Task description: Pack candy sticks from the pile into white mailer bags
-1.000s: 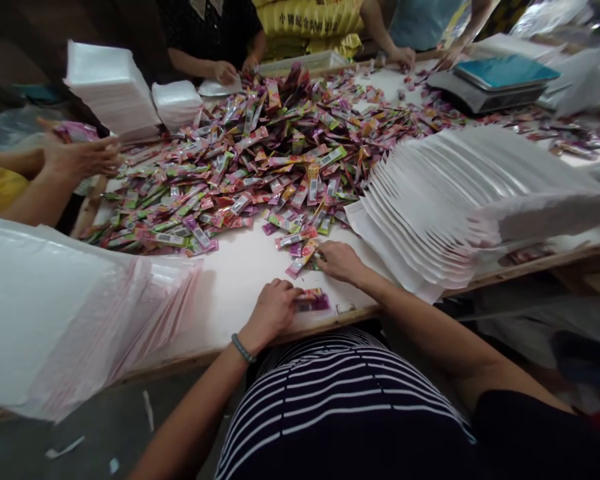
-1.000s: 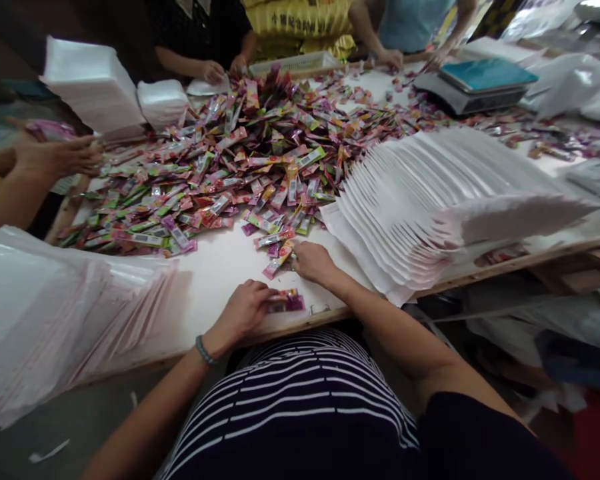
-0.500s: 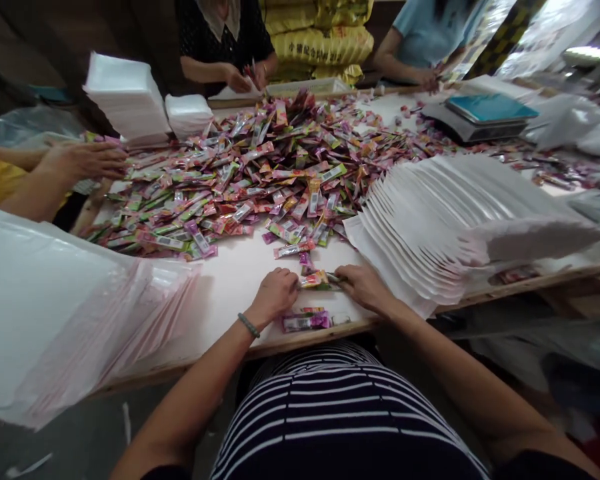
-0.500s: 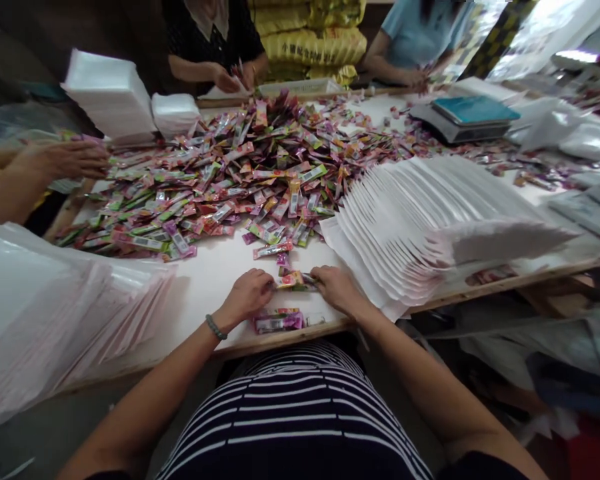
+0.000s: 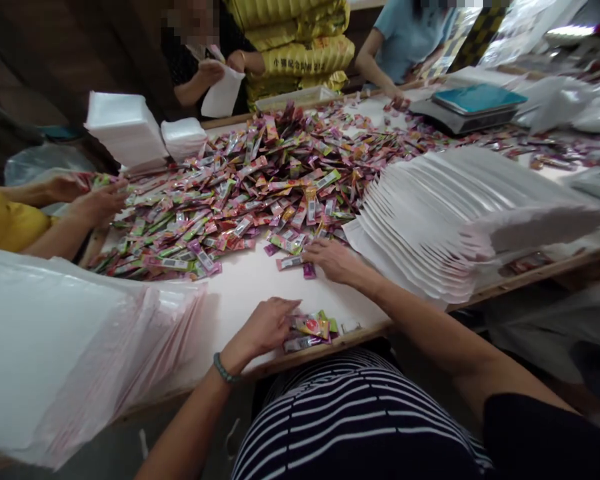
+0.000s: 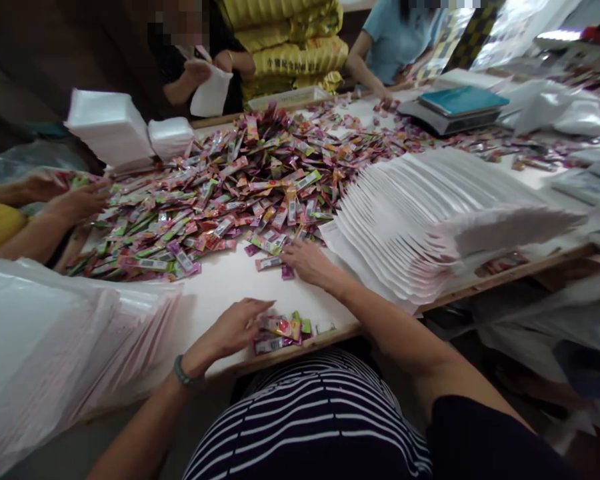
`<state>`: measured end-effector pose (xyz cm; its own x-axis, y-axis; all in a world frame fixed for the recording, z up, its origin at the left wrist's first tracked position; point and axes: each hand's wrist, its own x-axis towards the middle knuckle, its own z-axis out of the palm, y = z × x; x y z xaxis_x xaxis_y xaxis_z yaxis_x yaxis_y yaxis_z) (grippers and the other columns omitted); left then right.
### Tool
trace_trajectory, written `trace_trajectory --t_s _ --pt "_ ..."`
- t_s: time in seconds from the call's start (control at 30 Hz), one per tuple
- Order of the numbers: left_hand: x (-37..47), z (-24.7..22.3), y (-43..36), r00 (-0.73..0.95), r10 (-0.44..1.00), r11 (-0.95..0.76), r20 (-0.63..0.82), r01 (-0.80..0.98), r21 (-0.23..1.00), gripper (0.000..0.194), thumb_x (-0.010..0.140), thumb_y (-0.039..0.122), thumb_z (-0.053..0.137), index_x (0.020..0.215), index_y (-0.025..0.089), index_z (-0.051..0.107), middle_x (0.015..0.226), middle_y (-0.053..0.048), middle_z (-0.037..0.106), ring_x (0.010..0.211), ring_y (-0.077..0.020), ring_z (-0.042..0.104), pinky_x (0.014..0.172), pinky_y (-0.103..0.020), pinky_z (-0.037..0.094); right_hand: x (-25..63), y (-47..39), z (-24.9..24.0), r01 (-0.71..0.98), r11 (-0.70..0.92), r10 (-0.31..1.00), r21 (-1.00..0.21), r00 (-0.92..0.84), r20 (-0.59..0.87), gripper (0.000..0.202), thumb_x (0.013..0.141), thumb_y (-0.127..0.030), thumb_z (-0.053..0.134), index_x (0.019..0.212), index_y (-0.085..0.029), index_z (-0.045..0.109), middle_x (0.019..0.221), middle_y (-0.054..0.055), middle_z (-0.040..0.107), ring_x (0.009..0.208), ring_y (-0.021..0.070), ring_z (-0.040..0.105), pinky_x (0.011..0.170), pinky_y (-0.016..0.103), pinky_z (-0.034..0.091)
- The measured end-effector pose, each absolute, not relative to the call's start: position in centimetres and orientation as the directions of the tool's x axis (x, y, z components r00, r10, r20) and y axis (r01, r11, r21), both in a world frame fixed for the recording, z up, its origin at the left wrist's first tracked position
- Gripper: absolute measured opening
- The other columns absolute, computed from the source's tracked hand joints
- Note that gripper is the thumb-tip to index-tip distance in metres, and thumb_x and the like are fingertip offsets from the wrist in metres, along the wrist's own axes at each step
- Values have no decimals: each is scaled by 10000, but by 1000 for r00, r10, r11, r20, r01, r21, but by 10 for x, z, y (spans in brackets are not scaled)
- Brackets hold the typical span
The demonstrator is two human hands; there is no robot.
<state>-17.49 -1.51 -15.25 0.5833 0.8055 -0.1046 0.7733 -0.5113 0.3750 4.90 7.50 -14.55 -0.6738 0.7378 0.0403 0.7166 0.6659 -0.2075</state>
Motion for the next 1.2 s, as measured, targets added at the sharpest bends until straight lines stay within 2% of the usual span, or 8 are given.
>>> trace_trajectory --t_s 0.13,0.3,0.43,0.6,0.73,0.9,1.07,1.2 --pt "-171 -140 47 495 860 -509 122 843 171 511 813 -2 412 1281 135 566 1317 -146 598 1165 -253 536 1007 -426 437 36 79 -170 616 770 627 -167 -779 18 298 936 -118 433 1122 -179 658 1099 103 657 1010 225 500 857 359 359" --pt "-153 -143 111 559 829 -558 -31 829 43 324 839 88 476 1096 149 664 1117 -138 671 1096 -282 530 920 -414 429 41 54 -190 603 774 623 -193 -779 64 291 948 -119 427 1122 -186 650 1066 91 642 981 206 501 854 346 357" --pt "-139 -153 132 508 860 -504 -46 861 67 212 843 106 487 872 127 697 930 -144 694 1003 -275 568 899 -397 423 38 44 -192 620 753 640 -221 -768 27 224 961 -188 461 1049 -187 667 1005 71 643 915 189 534 813 314 377" --pt "-121 -161 128 376 927 -373 -15 923 95 283 915 256 462 1013 74 655 1019 -197 675 997 -293 597 863 -405 443 25 35 -185 583 720 623 -377 -782 -21 172 926 -248 546 935 -177 702 936 72 671 841 168 579 725 260 403" --pt "-125 -161 101 404 912 -394 -63 910 130 219 886 217 511 996 107 666 969 -154 688 975 -271 615 839 -381 454 32 49 -163 588 618 697 -522 -717 18 230 936 -187 479 982 -207 704 860 31 698 770 141 605 696 228 408" --pt "-142 -160 47 553 823 -526 -132 829 191 182 872 247 565 974 182 700 953 -98 693 953 -234 612 854 -368 460 12 112 -150 673 652 749 -348 -644 158 393 895 -57 406 1176 -185 649 1112 94 676 1019 201 560 866 304 388" --pt "-146 -156 9 556 813 -491 -172 814 311 306 932 343 509 1160 181 632 991 -92 713 938 -232 626 830 -364 478 -24 149 -161 641 745 652 -185 -759 -6 277 925 -102 428 1019 -147 685 1076 110 651 1040 207 498 908 327 333" --pt "-161 -153 -16 598 789 -476 -139 739 478 439 892 504 545 1190 186 594 1083 -90 702 995 -239 624 883 -367 480 -15 125 -172 612 768 610 -187 -789 -73 246 916 -124 462 967 -150 701 1003 108 644 989 215 519 865 332 341"
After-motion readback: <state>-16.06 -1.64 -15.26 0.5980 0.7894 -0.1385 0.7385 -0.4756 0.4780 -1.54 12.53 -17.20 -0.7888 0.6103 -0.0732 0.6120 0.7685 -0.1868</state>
